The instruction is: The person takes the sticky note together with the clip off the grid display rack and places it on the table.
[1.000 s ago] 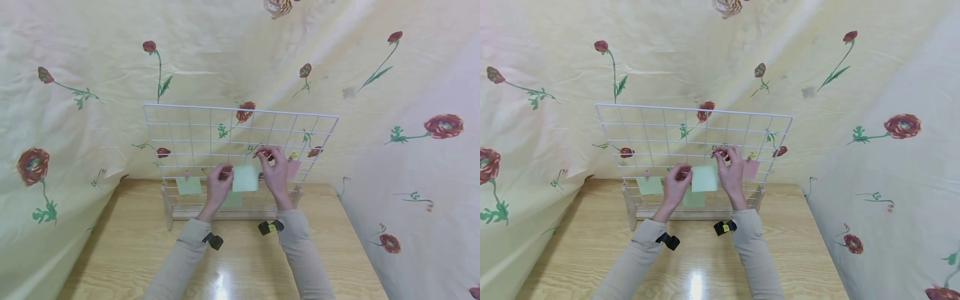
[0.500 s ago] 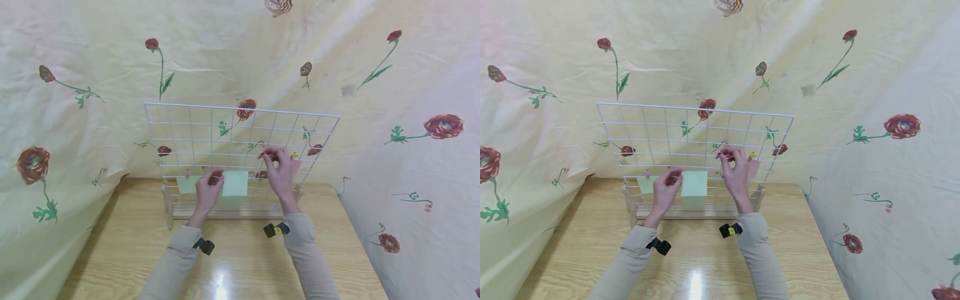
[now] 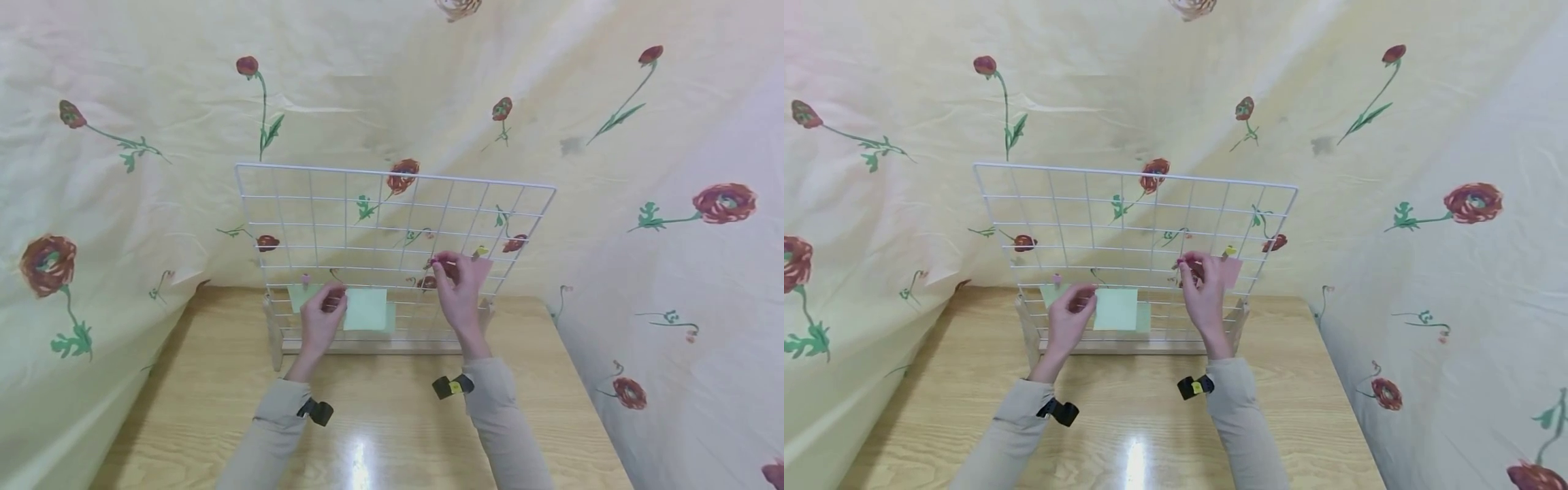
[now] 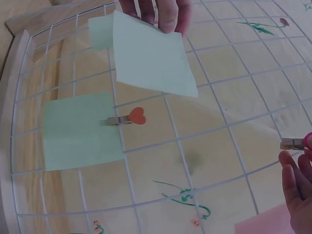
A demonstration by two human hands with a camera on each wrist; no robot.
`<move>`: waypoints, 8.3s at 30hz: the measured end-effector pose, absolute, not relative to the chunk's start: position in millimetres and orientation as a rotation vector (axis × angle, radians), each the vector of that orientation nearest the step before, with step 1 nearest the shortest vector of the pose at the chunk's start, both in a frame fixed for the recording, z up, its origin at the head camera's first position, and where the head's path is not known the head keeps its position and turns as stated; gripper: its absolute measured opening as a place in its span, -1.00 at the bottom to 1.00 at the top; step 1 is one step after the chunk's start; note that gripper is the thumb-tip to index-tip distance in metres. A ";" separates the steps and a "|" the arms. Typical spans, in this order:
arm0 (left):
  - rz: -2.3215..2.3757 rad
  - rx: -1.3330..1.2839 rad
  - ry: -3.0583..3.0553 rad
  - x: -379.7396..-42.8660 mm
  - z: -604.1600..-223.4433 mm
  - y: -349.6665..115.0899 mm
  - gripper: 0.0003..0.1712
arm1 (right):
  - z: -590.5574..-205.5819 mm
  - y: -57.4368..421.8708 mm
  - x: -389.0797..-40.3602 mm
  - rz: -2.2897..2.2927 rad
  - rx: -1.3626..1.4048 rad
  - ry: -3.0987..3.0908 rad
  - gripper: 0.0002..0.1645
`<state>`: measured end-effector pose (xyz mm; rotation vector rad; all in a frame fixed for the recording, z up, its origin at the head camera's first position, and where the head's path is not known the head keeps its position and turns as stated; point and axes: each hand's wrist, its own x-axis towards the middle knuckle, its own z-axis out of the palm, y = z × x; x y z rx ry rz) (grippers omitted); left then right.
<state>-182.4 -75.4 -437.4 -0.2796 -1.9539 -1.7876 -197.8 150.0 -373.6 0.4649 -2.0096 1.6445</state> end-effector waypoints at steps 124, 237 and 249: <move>-1.646 0.505 -2.298 -162.5 -642.5 -171.6 -0.78 | -624.3 247.2 -188.5 1.269 -0.054 -2.722 -0.83; -1.982 -0.225 -2.109 -190.2 -551.3 -104.3 -0.62 | -408.4 219.3 -185.3 1.351 0.343 -2.073 -0.72; -1.956 -0.313 -2.129 -189.9 -526.7 -93.8 -0.64 | -388.8 222.2 -186.2 1.298 0.281 -2.061 -0.69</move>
